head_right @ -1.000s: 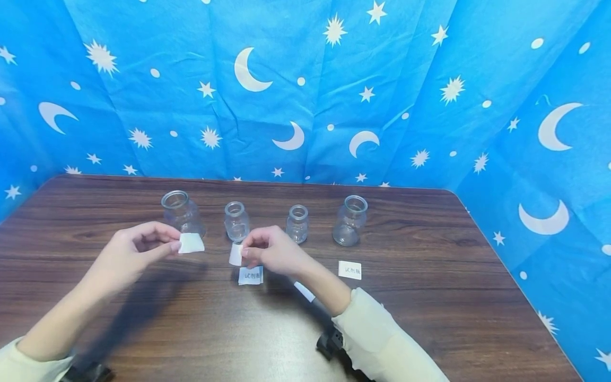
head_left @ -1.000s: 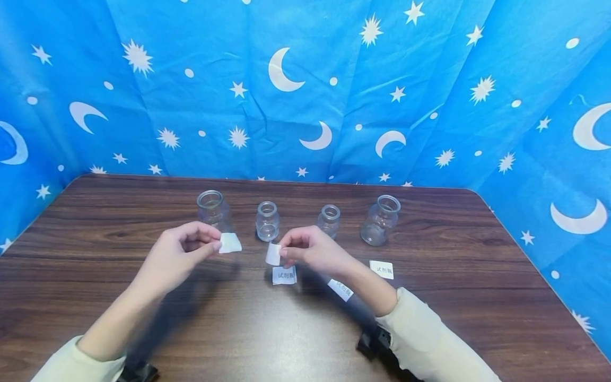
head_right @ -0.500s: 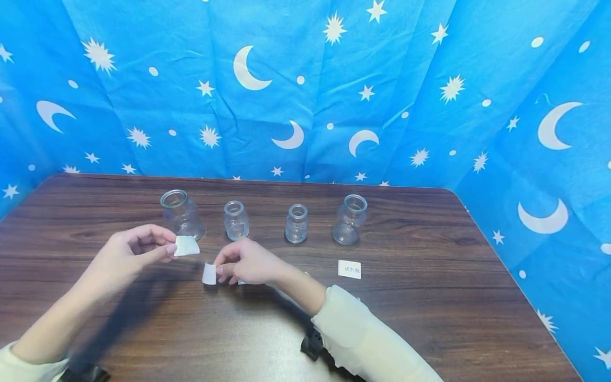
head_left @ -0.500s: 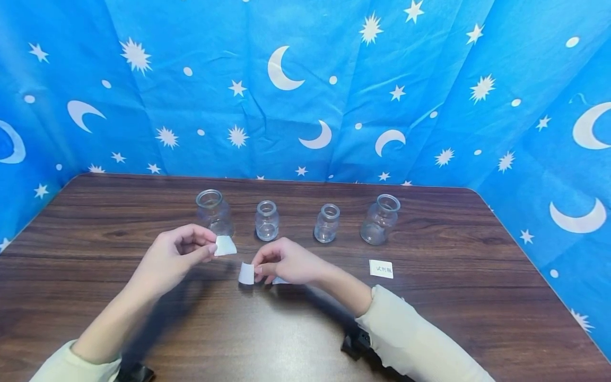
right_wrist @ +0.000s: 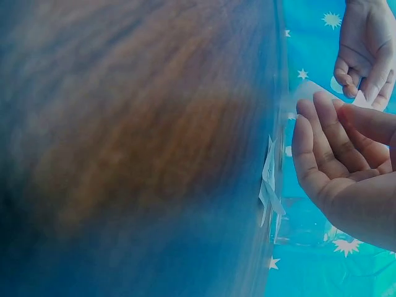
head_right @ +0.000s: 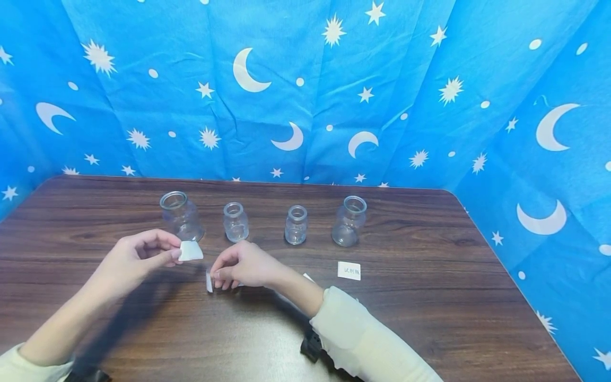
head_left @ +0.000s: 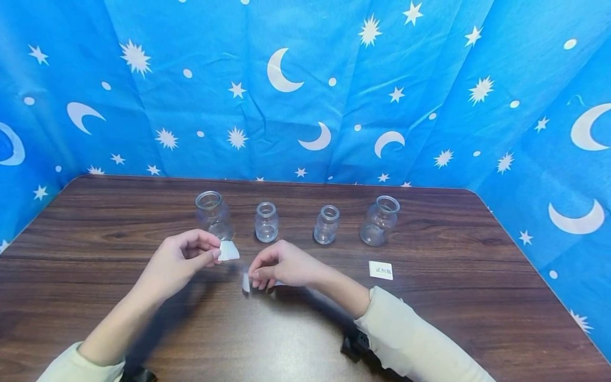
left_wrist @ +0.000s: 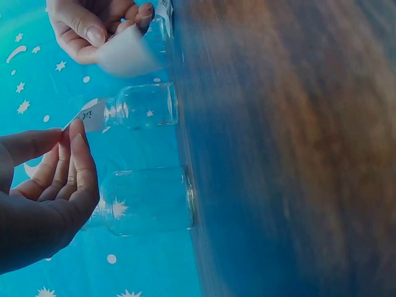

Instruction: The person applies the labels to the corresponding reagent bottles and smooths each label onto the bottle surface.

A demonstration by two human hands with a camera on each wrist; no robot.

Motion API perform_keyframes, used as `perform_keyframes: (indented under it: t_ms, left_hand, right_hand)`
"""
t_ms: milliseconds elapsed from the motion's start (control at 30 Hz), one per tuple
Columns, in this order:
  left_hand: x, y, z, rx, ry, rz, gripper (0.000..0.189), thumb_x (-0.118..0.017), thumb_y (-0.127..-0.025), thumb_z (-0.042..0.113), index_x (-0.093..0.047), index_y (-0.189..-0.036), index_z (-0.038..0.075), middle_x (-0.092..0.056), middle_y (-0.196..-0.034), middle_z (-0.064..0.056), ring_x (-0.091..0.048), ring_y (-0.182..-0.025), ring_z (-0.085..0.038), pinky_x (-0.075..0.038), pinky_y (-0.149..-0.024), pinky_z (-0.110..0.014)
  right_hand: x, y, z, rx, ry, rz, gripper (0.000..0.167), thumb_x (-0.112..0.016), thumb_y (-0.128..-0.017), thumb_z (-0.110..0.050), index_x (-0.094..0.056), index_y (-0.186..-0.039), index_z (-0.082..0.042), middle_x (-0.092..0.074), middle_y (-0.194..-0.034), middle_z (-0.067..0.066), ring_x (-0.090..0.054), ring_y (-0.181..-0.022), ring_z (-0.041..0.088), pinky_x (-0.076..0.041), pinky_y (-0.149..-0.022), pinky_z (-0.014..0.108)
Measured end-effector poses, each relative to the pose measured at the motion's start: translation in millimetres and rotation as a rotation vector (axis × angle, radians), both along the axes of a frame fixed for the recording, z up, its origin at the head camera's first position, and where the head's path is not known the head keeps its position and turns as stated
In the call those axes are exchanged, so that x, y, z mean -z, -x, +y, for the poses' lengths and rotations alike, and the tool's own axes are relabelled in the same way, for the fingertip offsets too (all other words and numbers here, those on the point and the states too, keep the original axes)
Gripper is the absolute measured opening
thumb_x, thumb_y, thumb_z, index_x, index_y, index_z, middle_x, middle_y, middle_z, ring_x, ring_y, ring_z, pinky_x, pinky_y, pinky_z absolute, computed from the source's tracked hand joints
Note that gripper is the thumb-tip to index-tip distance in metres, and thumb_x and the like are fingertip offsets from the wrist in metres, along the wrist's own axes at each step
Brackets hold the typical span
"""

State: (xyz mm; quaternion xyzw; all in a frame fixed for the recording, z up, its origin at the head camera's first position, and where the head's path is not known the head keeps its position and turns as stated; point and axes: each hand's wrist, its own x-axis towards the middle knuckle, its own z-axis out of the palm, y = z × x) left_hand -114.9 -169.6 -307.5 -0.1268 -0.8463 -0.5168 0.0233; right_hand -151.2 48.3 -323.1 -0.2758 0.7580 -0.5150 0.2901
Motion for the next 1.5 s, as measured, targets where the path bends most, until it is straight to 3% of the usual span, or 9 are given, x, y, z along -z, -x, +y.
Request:
perform_keyframes:
  t_ms: [233,467,667,1033,1233,1500]
  left_hand:
    - [-0.2,-0.3,2.7,-0.002,0.009,0.009,0.015,-0.063,-0.083,-0.001,-0.059,-0.097,-0.006,-0.064,-0.084,-0.011,-0.061,-0.070,-0.010,-0.051,-0.062,-0.023]
    - [-4.9,-2.8,9.5,-0.010,0.058,0.021,0.014,-0.064,-0.083,0.003,-0.061,-0.096,-0.002,-0.065,-0.083,-0.007,-0.062,-0.072,-0.011,-0.050,-0.064,-0.023]
    - [-12.7,-6.6,23.8,0.020,0.104,0.080,0.010,-0.065,-0.083,0.005,-0.062,-0.093,0.003,-0.064,-0.081,-0.001,-0.060,-0.074,-0.012,-0.049,-0.066,-0.024]
    - [-12.0,-4.9,40.3,0.074,0.094,0.074,0.009,-0.064,-0.084,0.006,-0.063,-0.093,0.005,-0.064,-0.082,0.002,-0.058,-0.076,-0.012,-0.049,-0.068,-0.026]
    - [-8.7,-3.2,46.1,0.120,0.079,0.074,0.008,-0.063,-0.084,0.005,-0.064,-0.092,0.007,-0.065,-0.083,0.002,-0.060,-0.077,-0.011,-0.049,-0.070,-0.027]
    - [-5.3,-2.3,48.1,0.152,0.074,0.070,0.011,-0.060,-0.087,0.004,-0.066,-0.095,0.007,-0.066,-0.086,0.002,-0.061,-0.077,-0.011,-0.050,-0.069,-0.028]
  right_hand:
    - [-1.5,-0.5,0.3,0.008,0.014,0.007,0.013,-0.055,-0.088,0.002,-0.064,-0.093,0.009,-0.066,-0.075,0.013,-0.062,-0.065,0.016,-0.053,-0.063,0.033]
    - [-15.4,-1.1,8.6,0.071,0.103,0.040,0.014,-0.054,-0.089,0.001,-0.062,-0.096,0.010,-0.065,-0.083,0.018,-0.063,-0.072,0.024,-0.052,-0.068,0.037]
    - [-24.2,-1.9,18.3,0.077,0.203,0.050,0.016,-0.053,-0.089,0.002,-0.061,-0.101,0.009,-0.064,-0.090,0.023,-0.064,-0.078,0.024,-0.052,-0.072,0.035]
    - [-21.0,-2.6,25.3,0.076,0.195,0.051,0.019,-0.052,-0.090,0.000,-0.062,-0.106,0.007,-0.063,-0.100,0.024,-0.063,-0.086,0.032,-0.052,-0.072,0.036]
    - [-18.3,-3.1,26.2,0.075,0.239,0.049,0.018,-0.053,-0.089,0.002,-0.060,-0.104,0.010,-0.063,-0.094,0.025,-0.062,-0.085,0.039,-0.052,-0.072,0.041]
    - [-17.6,-2.7,28.9,0.094,0.266,0.028,0.018,-0.057,-0.087,0.002,-0.060,-0.102,0.011,-0.065,-0.088,0.019,-0.063,-0.081,0.031,-0.052,-0.072,0.042]
